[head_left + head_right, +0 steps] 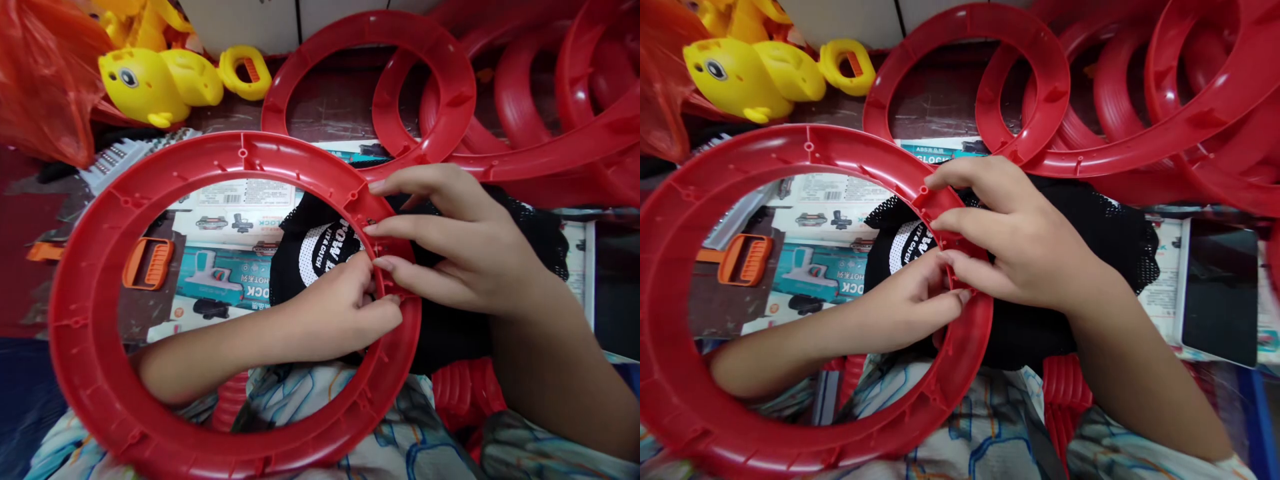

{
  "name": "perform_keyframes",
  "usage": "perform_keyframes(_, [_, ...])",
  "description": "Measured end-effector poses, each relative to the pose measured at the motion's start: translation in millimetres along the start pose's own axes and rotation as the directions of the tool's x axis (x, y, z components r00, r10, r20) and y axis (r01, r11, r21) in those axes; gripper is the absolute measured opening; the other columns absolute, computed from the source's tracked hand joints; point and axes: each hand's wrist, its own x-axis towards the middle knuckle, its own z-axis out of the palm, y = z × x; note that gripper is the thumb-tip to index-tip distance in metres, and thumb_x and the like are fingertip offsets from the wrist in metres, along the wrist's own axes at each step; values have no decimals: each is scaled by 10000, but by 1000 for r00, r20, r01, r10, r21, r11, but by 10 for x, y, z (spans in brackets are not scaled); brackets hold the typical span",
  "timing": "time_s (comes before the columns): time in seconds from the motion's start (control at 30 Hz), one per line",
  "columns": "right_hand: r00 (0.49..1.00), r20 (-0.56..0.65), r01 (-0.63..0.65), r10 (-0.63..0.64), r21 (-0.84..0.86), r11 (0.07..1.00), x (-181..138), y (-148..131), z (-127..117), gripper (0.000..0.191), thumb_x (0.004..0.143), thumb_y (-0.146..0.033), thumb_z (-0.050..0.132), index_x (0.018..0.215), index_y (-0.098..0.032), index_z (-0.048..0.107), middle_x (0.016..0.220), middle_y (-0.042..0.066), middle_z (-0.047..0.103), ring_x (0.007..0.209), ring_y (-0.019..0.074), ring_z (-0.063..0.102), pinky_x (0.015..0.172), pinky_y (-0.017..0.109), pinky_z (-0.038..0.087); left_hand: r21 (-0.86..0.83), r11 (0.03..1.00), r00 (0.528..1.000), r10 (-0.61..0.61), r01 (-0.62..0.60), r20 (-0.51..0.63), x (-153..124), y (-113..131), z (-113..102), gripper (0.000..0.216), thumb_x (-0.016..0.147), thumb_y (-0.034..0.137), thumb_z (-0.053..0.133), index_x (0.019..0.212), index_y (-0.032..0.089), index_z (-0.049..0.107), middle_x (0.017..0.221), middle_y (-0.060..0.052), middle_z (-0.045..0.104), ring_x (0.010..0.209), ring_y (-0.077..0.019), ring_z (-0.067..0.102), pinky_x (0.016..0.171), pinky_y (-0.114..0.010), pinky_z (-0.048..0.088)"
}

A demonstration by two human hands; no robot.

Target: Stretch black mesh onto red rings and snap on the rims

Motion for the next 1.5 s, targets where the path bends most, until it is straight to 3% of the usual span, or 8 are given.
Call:
perform_keyframes(0.2, [1000,-19,-13,14,69,998,21,-28,-23,73,932,-198,622,986,-195,670,1346,113,566,1318,199,511,1054,374,515,-72,997,999,1,3,49,-5,36,6,149,889,204,513,1022,206,447,730,57,497,579,-94,481,499,-223,342])
perform_keyframes(0.33, [998,-56,36,-31,86,996,16,-23,-62,47,912,-183,646,881,-213,630,1100,54,645,1067,164,617,912,339,554,-182,983,999,44,-40,15,-1,29,32,156,868,172,535,991,207,445,766,59,483,600,-76,462,518,-202,375])
perform_keyframes(0.43, [1000,10,14,-14,60,998,-4,1,-95,67,934,-178,610,888,-227,603,955,23,649,888,151,626,805,332,548,-261,961,995,95,-96,-17,13,21,46,171,836,150,555,974,198,467,783,49,487,641,-79,452,530,-190,380])
perform_keyframes(0.77, [989,136,74,-64,-71,995,-22,-124,-220,74,960,-136,537,947,-160,605,975,93,668,835,197,568,748,363,492,-388,897,975,167,-211,-146,73,44,24,186,788,138,608,953,174,530,817,4,610,746,-117,584,608,-193,465])
perform_keyframes(0.97, [981,186,59,-48,-53,997,-34,-209,-213,163,997,-142,476,935,-114,624,980,115,676,832,168,564,703,312,506,-483,857,983,176,-181,-55,63,40,-34,349,757,54,644,1034,186,477,984,-11,628,872,-101,629,811,-203,497])
perform_keyframes(1.17, [990,65,133,-122,-202,970,-24,-289,-163,175,967,-78,460,913,-124,619,901,87,697,797,184,559,685,340,488,-622,771,944,291,-136,155,108,-48,-39,471,774,11,651,1124,234,428,1095,-7,594,1021,-120,628,783,-178,481])
perform_keyframes(1.27, [992,-17,119,-128,-260,958,-25,-270,-124,92,940,-85,519,943,-134,597,960,97,696,851,205,570,726,365,498,-604,783,936,307,-147,170,122,-88,9,423,827,38,643,1151,221,443,1074,-6,578,1037,-118,623,814,-185,489])
perform_keyframes(1.5, [997,-53,-68,56,-258,964,-24,-158,-182,94,934,-124,547,903,-205,584,989,61,643,863,203,567,800,362,459,-637,761,948,281,-127,147,43,-44,7,438,905,119,632,1268,238,418,1297,-105,612,1025,-203,714,845,-292,566])
